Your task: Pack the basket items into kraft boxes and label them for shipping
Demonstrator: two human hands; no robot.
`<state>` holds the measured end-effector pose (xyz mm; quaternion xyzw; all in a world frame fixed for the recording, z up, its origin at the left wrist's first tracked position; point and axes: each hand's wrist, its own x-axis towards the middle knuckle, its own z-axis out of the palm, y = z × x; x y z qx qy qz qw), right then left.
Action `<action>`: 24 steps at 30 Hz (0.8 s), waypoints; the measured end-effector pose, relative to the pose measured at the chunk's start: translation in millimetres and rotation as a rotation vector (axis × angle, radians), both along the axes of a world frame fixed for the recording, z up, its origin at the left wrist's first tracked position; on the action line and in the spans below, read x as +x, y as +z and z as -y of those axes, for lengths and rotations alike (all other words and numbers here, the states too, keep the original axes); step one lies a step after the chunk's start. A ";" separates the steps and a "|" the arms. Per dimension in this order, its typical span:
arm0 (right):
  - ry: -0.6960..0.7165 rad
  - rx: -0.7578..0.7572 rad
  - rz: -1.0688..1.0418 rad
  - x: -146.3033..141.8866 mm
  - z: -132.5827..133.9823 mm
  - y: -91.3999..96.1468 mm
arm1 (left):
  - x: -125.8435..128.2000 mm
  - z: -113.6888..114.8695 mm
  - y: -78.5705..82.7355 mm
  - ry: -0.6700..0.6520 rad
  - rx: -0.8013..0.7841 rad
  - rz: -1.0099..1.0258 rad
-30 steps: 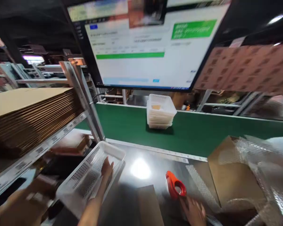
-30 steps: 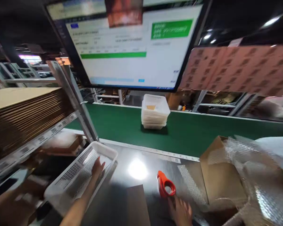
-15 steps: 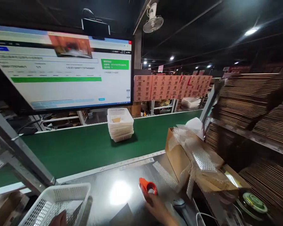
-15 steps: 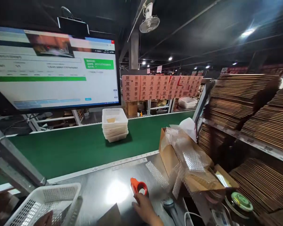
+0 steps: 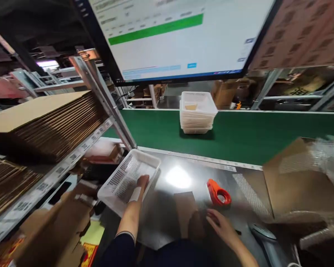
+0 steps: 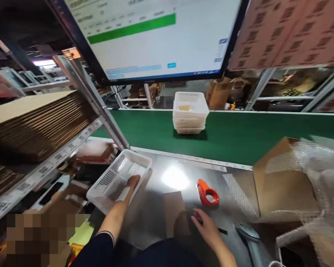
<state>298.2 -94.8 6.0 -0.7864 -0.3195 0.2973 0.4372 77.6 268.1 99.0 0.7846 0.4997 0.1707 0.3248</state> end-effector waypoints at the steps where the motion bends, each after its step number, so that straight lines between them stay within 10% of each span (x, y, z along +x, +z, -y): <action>1: -0.047 0.002 -0.053 -0.6 11.5 -8.1 | -3.9 -5.8 -9.2 0.000 -0.014 -0.022; 5: -0.211 -0.002 -0.188 -1.2 52.8 -21.6 | -10.5 -21.6 -25.1 0.017 0.029 -0.058; 10: -0.221 0.067 -0.186 4.9 43.8 9.0 | -7.8 -15.9 -10.8 0.044 0.295 0.047; 14: -0.149 0.229 -0.102 4.4 -21.1 55.1 | 1.8 38.3 -8.8 -0.301 0.593 0.312; 19: 0.223 0.402 0.054 -2.1 -88.3 112.1 | 13.4 118.7 -25.0 -0.854 0.544 0.499; 24: 0.393 0.326 0.057 -7.8 -77.6 140.9 | 19.2 154.8 -14.6 -0.812 0.231 0.584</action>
